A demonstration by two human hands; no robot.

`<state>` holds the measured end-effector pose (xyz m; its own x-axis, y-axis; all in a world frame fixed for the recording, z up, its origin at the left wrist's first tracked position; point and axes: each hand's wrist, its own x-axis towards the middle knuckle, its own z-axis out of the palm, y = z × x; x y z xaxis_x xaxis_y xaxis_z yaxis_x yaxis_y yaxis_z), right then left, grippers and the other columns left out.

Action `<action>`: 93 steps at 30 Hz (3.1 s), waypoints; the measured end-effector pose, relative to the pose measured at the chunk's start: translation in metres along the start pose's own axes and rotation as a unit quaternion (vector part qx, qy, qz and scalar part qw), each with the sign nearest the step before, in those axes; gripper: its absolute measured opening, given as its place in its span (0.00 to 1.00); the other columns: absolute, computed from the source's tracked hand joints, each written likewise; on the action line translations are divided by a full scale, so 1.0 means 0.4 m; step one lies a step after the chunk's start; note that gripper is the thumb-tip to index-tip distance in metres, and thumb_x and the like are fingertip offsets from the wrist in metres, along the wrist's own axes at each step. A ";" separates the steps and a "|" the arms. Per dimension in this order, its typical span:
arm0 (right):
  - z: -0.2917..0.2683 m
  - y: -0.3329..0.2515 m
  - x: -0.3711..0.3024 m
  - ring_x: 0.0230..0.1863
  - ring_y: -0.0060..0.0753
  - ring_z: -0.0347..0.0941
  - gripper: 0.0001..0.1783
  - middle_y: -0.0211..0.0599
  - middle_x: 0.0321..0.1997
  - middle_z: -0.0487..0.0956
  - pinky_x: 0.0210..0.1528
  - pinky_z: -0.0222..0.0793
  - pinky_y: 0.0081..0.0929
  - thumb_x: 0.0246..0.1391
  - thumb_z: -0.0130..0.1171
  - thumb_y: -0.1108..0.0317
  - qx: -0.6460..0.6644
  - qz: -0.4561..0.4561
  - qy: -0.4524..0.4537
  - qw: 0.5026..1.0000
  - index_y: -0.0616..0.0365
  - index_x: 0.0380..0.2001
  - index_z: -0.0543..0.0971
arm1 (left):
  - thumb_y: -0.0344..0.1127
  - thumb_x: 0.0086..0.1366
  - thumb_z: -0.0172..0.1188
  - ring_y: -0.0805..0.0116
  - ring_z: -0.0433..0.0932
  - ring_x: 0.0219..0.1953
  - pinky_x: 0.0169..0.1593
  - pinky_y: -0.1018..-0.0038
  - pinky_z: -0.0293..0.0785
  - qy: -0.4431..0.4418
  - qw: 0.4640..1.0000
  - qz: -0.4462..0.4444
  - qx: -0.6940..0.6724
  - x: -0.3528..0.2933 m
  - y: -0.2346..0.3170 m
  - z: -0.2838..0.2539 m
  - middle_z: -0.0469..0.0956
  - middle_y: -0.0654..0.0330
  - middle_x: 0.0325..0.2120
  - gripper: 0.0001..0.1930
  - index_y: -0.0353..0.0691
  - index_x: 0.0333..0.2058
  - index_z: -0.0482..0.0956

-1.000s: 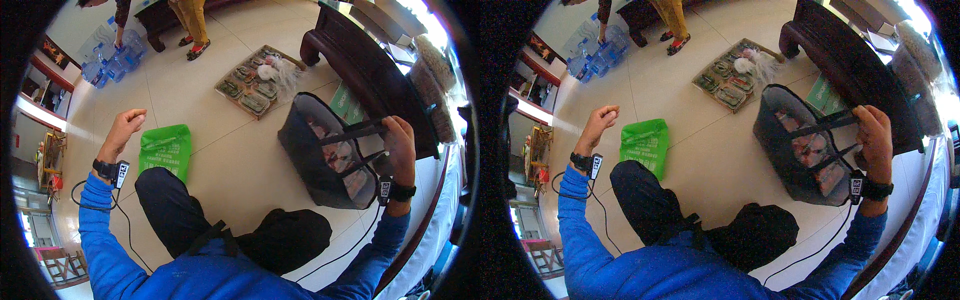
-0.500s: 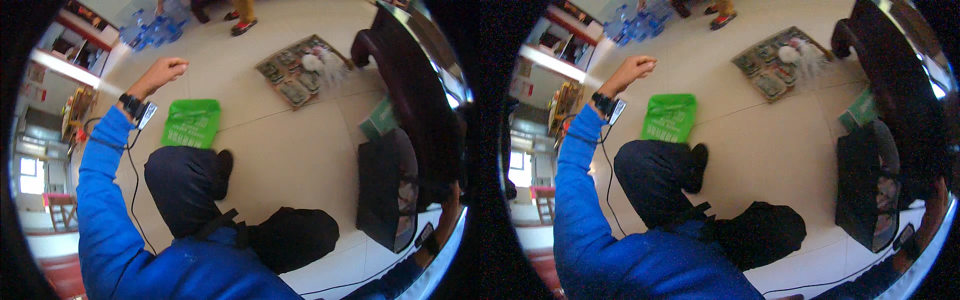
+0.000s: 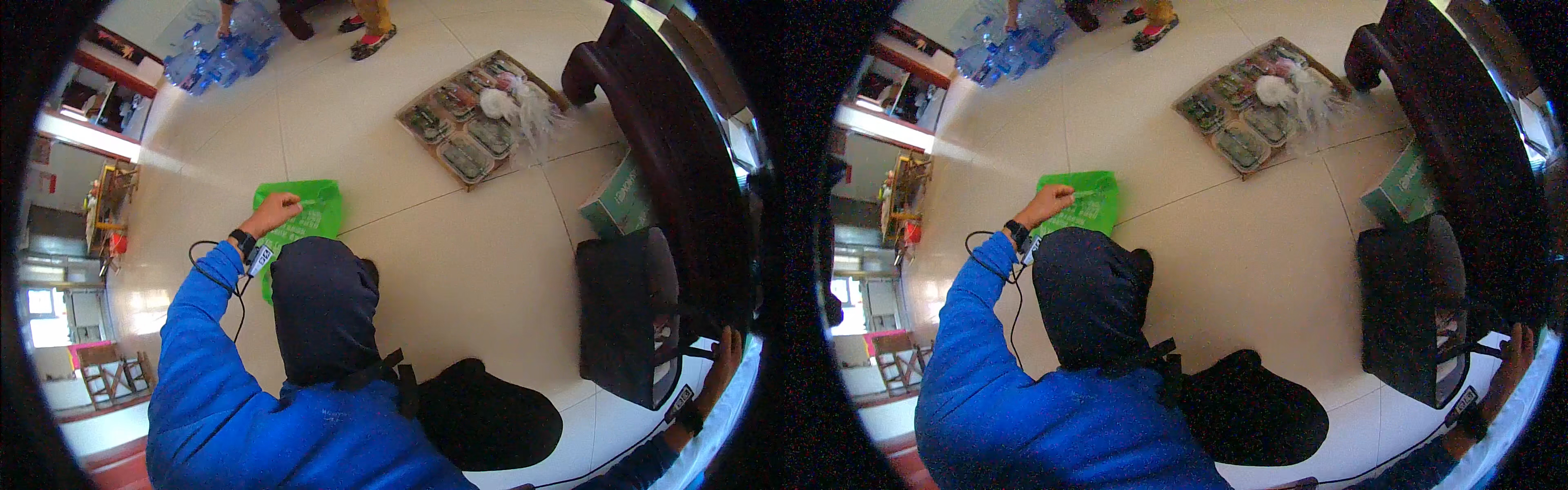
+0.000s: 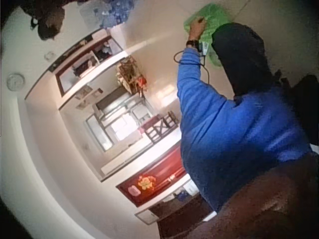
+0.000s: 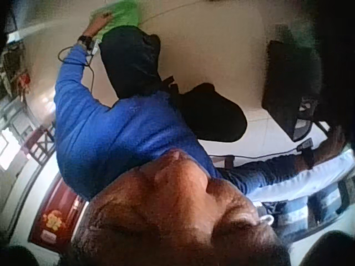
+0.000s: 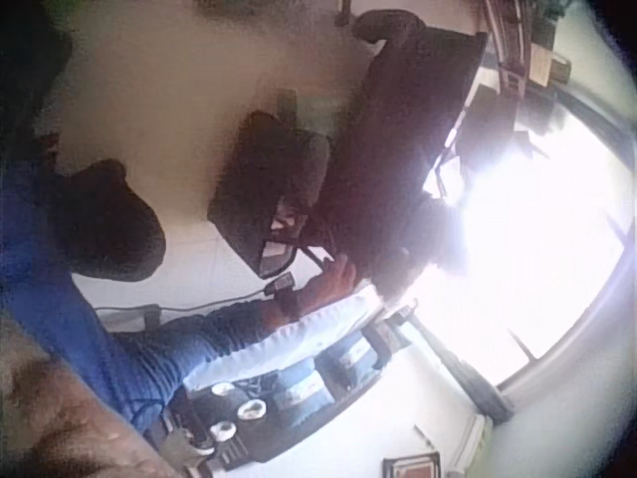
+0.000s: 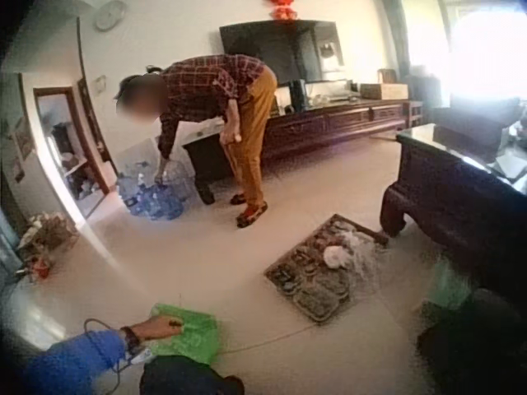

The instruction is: The person packs prepackaged food containers into a black insulated bag and a green reusable bag, then folds a cardboard box. The person handles the containers one by one, places them into the bags, and finally folds the box flaps.

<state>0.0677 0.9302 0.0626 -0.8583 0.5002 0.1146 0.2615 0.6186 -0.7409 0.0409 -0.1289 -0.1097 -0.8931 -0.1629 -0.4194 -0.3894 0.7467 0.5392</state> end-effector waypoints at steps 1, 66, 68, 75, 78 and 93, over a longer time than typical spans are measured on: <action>0.000 -0.011 0.003 0.47 0.29 0.72 0.28 0.37 0.58 0.74 0.49 0.71 0.28 0.62 0.65 0.58 0.002 0.033 -0.030 0.999 0.60 0.60 0.75 | 0.44 0.64 0.66 0.59 0.80 0.51 0.56 0.65 0.75 0.008 1.000 -0.005 0.004 0.020 -0.013 0.022 0.82 0.48 0.48 0.24 0.30 0.51 0.80; 1.872 -0.602 0.312 0.51 0.60 0.76 0.24 0.55 0.49 0.80 0.51 0.72 0.54 0.51 0.63 0.60 -0.090 -0.204 -0.297 0.929 0.58 0.51 0.77 | 0.12 0.53 0.56 0.64 0.76 0.38 0.44 0.75 0.71 0.258 0.959 0.091 0.073 0.126 0.323 -0.335 0.76 0.57 0.34 0.14 0.33 0.37 0.78; 1.844 -0.598 0.347 0.51 0.56 0.78 0.23 0.54 0.48 0.81 0.52 0.72 0.49 0.51 0.61 0.62 -0.096 -0.305 -0.202 0.926 0.57 0.51 0.78 | 0.12 0.53 0.56 0.65 0.76 0.38 0.44 0.75 0.71 0.253 0.960 0.093 0.072 0.141 0.337 -0.332 0.75 0.58 0.34 0.13 0.33 0.36 0.78; 1.898 -0.481 0.431 0.45 0.52 0.79 0.22 0.50 0.46 0.82 0.51 0.74 0.44 0.51 0.60 0.65 -0.048 -0.228 -0.256 0.938 0.61 0.49 0.80 | 0.13 0.54 0.58 0.68 0.75 0.37 0.43 0.76 0.70 0.260 0.957 0.121 0.043 0.169 0.381 -0.340 0.76 0.59 0.33 0.11 0.34 0.35 0.78; 1.888 -0.472 0.415 0.46 0.37 0.80 0.22 0.41 0.46 0.83 0.50 0.74 0.37 0.53 0.58 0.66 0.076 -0.133 -0.273 0.950 0.62 0.52 0.79 | 0.13 0.55 0.59 0.68 0.75 0.37 0.44 0.76 0.70 0.265 0.953 0.136 0.058 0.163 0.417 -0.355 0.76 0.59 0.33 0.11 0.34 0.35 0.78; 1.527 -0.636 0.243 0.49 0.27 0.78 0.19 0.33 0.51 0.82 0.51 0.75 0.27 0.65 0.53 0.67 0.506 0.004 -0.340 0.793 0.62 0.56 0.79 | 0.11 0.49 0.58 0.61 0.78 0.36 0.43 0.71 0.73 0.182 0.952 0.243 -0.032 0.195 0.609 -0.257 0.78 0.56 0.31 0.17 0.36 0.36 0.82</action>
<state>-0.3518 0.4514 -0.1419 -0.9879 -0.1535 -0.0218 0.0761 -0.3573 -0.9309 -0.1468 -0.0260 0.0640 -0.9857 -0.0305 0.1657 0.0866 0.7522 0.6532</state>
